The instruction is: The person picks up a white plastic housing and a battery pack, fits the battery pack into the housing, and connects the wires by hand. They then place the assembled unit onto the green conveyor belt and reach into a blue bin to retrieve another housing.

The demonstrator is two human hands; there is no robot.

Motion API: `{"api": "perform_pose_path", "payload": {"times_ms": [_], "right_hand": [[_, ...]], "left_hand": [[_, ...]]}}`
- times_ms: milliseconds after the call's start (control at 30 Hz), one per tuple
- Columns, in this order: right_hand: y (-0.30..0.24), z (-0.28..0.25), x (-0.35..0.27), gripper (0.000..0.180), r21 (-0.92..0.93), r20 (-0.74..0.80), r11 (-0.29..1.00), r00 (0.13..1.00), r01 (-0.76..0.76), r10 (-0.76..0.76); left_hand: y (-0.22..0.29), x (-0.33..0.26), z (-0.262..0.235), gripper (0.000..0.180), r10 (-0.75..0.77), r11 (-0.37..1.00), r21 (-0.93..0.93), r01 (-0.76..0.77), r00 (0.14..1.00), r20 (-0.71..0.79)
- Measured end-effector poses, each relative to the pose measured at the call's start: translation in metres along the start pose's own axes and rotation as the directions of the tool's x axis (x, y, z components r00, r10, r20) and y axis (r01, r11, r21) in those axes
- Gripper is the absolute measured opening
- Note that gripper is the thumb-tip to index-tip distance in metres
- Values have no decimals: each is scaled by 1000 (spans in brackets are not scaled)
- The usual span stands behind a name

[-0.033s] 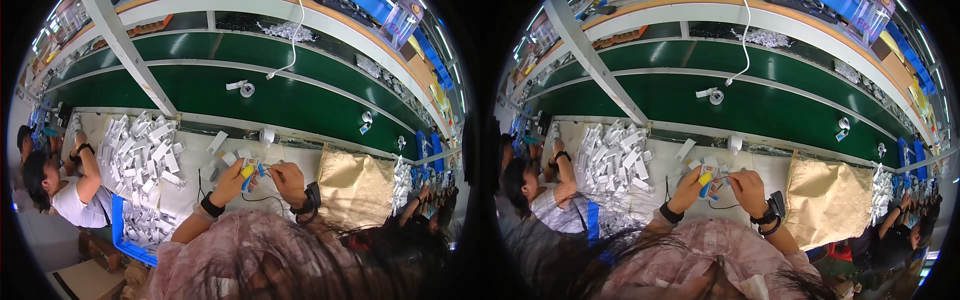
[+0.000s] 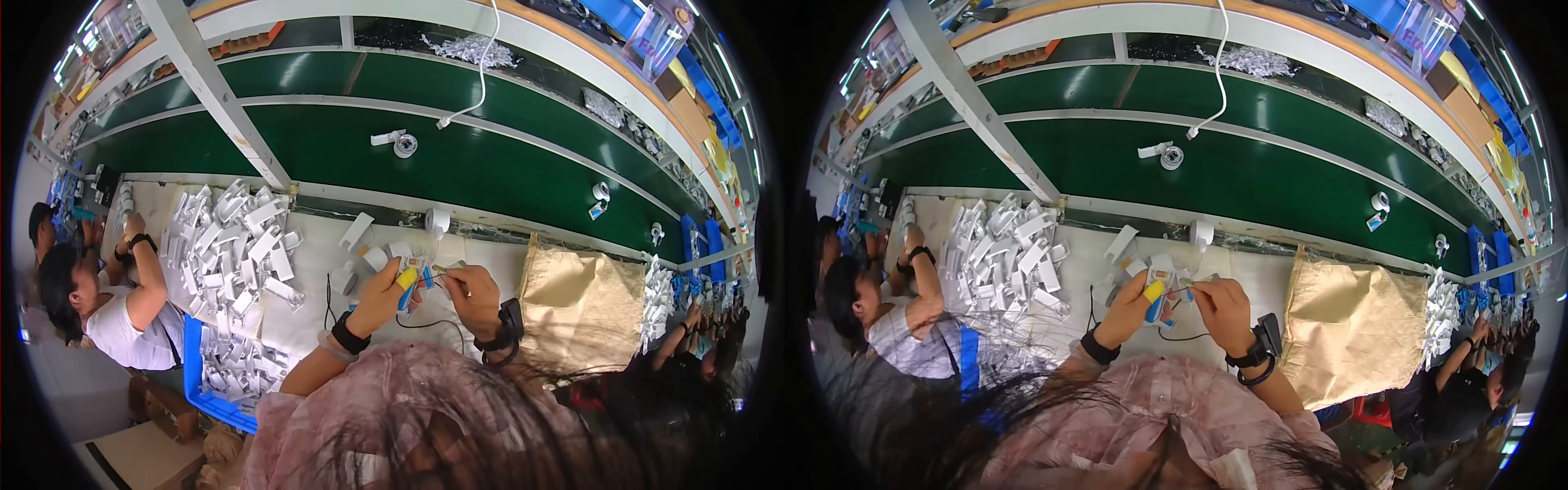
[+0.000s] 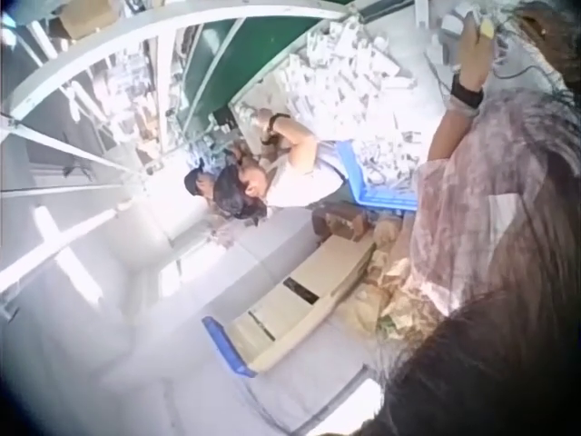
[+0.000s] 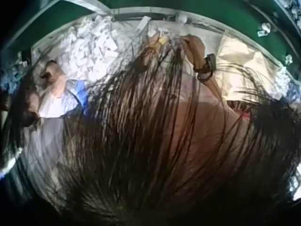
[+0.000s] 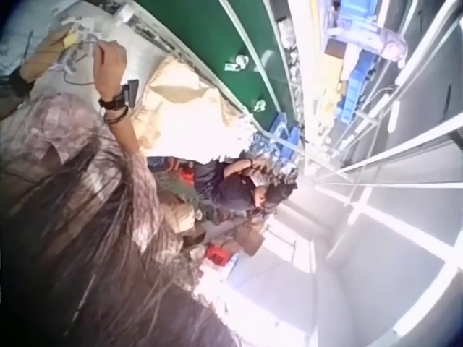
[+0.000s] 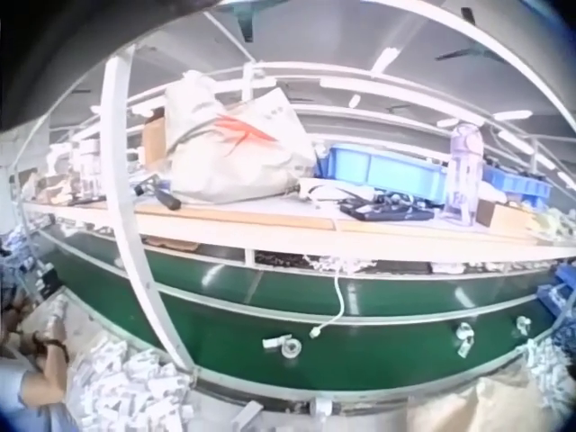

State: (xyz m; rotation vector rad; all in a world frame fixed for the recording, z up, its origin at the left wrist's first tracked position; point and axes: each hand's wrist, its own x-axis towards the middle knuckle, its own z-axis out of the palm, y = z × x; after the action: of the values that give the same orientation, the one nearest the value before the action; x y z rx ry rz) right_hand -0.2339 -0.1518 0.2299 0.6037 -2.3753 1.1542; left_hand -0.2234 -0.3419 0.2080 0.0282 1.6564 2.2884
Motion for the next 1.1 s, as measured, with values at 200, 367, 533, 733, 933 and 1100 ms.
{"api": "perform_pose_path", "payload": {"times_ms": [200,367,533,733,933,1100], "right_hand": [[-6,2,-11,22,310,29,921,971,-235,238],[-10,-4,-9,23,211,56,977,998,-21,9],[-9,1,-13,23,234,0,970,998,-60,62],[-8,-2,-15,24,219,-49,976,998,-15,26],[-3,0,-18,24,213,-49,977,998,-23,34],[-4,1,-18,24,215,-77,977,997,-11,28]], "left_hand": [[5,-4,14,24,-66,998,-20,67,997,46],[4,-9,19,30,-27,999,45,26,999,39],[3,-9,21,33,99,960,261,-103,995,27],[13,-11,28,40,139,942,299,-150,989,58],[13,-11,30,39,142,942,299,-154,988,61],[2,-6,29,34,390,753,538,-378,916,98]]}}
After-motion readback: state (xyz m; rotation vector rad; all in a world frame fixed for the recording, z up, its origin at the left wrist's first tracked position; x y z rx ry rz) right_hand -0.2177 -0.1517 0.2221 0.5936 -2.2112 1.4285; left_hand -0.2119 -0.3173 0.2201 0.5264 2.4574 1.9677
